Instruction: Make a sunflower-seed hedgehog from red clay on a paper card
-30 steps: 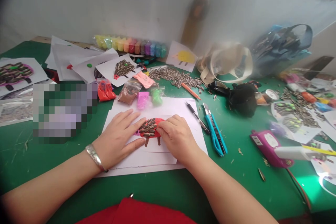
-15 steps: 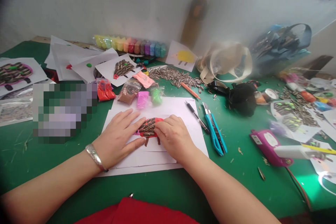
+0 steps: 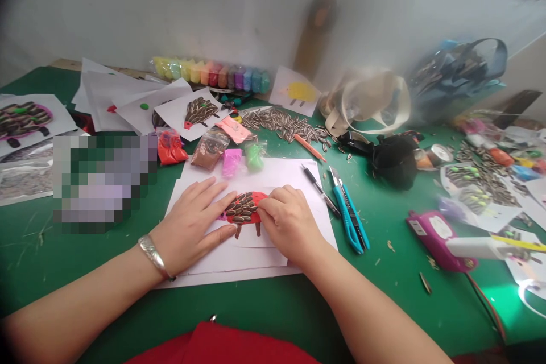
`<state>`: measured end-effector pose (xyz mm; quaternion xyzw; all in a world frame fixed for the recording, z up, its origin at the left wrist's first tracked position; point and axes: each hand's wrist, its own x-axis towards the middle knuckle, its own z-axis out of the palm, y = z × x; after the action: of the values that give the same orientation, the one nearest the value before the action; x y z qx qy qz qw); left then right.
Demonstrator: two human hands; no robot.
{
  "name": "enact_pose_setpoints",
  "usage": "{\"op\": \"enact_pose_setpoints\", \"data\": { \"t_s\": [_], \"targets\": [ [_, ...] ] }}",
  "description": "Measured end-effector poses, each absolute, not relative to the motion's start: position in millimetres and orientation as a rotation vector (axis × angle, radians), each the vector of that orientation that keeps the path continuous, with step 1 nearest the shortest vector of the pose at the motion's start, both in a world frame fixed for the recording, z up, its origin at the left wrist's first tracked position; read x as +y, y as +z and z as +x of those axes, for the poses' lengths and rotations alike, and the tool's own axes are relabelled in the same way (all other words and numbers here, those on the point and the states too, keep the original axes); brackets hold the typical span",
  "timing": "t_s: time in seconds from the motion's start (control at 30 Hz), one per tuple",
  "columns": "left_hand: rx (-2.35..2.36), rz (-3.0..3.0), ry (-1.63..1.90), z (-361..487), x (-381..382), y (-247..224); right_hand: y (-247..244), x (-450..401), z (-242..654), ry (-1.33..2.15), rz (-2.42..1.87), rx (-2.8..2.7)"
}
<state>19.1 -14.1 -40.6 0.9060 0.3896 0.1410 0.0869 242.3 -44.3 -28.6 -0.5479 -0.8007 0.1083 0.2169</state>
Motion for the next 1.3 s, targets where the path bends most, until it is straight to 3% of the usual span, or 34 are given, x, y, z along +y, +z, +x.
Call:
{"op": "enact_pose_setpoints", "data": {
  "t_s": [0.7,0.97,1.13,1.3],
  "targets": [
    [1.183,2.678,0.477,17.8,-15.3,-44.6,-19.8,-39.5,249.7,0.215,-1.472,-2.208],
    [1.195,2.702,0.447,16.7,-14.9,-43.4,6.2,49.8,274.9,-0.001,-1.981,-2.240],
    [1.184,2.715,0.437,15.8,-14.7,-41.7,-6.9,107.3,267.0,-0.098,-2.083,-2.236],
    [1.200,2.701,0.425,15.7,-15.2,-40.9,-21.4,113.0,263.4,-0.118,-2.132,-2.273]
  ]
}}
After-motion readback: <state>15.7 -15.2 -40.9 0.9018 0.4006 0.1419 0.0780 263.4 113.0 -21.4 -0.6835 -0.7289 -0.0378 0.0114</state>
